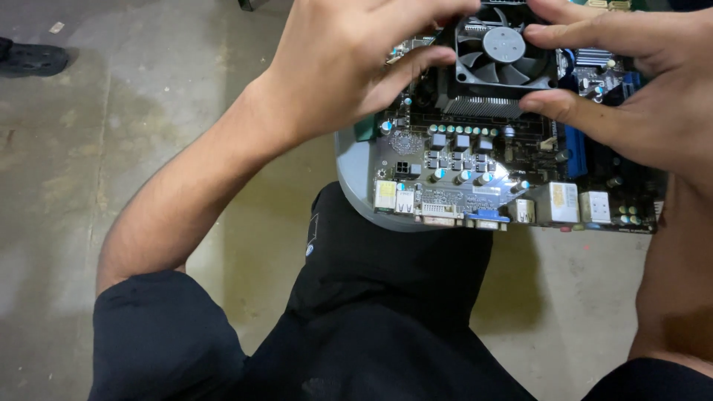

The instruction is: Installing RAM modules and adjusting the CPU cooler on a motherboard using a screwdriver.

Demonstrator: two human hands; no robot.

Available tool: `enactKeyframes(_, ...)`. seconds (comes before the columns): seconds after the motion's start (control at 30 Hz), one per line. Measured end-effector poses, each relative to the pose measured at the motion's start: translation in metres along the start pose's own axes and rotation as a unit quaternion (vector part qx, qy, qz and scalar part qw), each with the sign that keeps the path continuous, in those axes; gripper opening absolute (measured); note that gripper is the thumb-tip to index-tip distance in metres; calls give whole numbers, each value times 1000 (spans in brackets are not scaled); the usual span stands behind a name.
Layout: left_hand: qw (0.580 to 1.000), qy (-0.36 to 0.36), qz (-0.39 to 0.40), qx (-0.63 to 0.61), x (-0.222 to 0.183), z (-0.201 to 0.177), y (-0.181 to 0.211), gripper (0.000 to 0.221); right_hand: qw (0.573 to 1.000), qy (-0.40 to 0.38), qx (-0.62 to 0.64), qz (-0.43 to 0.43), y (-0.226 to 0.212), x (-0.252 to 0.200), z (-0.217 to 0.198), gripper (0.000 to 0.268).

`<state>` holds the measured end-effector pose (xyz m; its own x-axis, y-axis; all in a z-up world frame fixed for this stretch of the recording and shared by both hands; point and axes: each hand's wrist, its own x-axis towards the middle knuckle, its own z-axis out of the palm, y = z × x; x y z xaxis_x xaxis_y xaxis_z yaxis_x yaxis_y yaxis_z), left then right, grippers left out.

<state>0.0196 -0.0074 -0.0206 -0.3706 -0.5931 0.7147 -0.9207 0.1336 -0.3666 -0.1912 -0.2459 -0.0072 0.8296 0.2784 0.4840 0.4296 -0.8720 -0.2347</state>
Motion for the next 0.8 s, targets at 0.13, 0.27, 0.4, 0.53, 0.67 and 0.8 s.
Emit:
enactKeyframes(0.13, 966, 1, -170, -196, 7, 8, 13, 19, 1000, 7, 14, -13, 3, -3, 1, 49)
enactKeyframes(0.27, 936, -16, -268, -230, 11, 9, 13, 18, 1000, 6, 21, -12, -1, 0, 2, 48)
enactKeyframes(0.4, 931, -41, -216, -292, 7, -2, 4, 21, 1000, 6, 30, 5, -3, 0, 1, 49)
enactKeyframes(0.53, 927, -39, -140, -346, 1, -2, 0, 38, 1000, 7, 18, -4, -1, -1, 1, 49)
enactKeyframes(0.67, 978, -18, -5, -207, -6, 3, -6, 35, 999, 7, 32, 15, -5, 0, 4, 48)
enactKeyframes(0.8, 995, 47, 37, -86, -1, 2, 1, 11, 999, -1, 31, 20, -5, 1, 4, 48)
